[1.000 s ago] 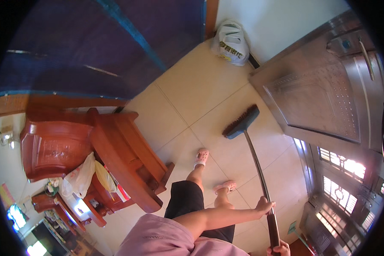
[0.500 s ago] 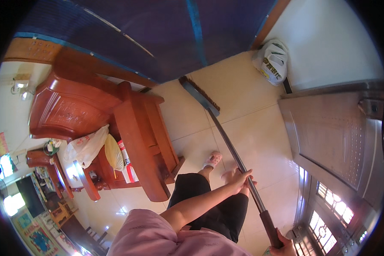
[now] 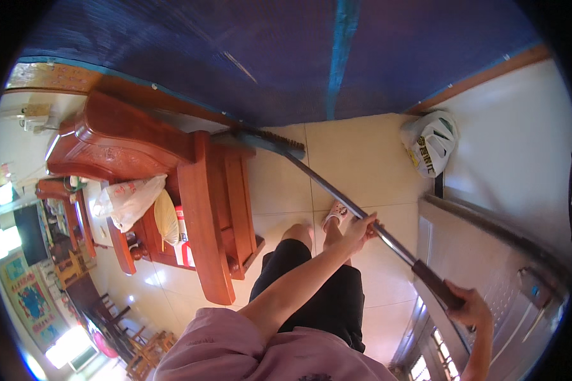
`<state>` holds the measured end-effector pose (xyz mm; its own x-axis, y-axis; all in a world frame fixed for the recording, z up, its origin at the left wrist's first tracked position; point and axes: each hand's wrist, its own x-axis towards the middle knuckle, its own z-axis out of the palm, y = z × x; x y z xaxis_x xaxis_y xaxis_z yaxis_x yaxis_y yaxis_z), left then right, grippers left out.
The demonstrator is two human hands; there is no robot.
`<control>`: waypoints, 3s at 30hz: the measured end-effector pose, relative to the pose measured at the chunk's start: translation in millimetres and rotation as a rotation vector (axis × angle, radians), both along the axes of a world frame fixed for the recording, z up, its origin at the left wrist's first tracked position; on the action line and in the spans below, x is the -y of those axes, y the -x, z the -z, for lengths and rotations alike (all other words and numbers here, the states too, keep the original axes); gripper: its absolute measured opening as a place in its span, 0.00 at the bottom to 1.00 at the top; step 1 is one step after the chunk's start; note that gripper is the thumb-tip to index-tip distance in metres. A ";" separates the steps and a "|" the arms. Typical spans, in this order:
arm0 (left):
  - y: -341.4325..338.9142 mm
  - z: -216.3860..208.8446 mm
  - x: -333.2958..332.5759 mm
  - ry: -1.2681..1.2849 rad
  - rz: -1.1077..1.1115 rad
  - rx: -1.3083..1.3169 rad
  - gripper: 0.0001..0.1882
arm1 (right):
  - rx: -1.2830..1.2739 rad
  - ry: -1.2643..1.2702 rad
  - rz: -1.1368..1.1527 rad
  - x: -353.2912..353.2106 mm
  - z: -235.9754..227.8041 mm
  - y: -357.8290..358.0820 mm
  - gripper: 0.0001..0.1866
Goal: The person sweeps the tiled floor with a broom, moving around furniture and gathering debris near the door. They then switch to a mop to clean the floor, moving a wooden chair to access the area underneath the dining table.
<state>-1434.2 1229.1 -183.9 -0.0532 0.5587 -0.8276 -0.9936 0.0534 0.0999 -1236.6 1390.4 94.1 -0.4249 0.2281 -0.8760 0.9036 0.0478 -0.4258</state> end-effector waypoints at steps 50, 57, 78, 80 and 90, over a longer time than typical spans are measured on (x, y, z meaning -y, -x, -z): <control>141.0 166.9 -66.3 -0.116 -0.480 -0.102 0.06 | -0.081 -1.154 -0.878 -71.4 222.6 204.3 0.24; 28.8 46.9 -165.2 -0.095 -0.328 0.278 0.10 | 0.318 -1.112 -0.824 -88.5 69.5 105.1 0.27; 74.2 81.6 -16.5 0.019 -0.024 0.186 0.06 | 0.282 -0.849 -0.632 14.5 106.5 125.9 0.25; 57.1 76.7 -32.6 0.038 0.067 0.274 0.07 | 0.342 -0.855 -0.586 27.1 91.9 109.5 0.26; -29.7 -28.0 -48.7 0.024 0.418 0.174 0.21 | 0.503 -0.653 -0.176 102.0 -25.9 32.7 0.28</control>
<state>-1404.5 1277.9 -155.9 0.3143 0.4835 -0.8170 -0.8882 0.4536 -0.0732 -1269.3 1288.5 120.0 -0.0959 0.7214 -0.6859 0.9344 0.3028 0.1879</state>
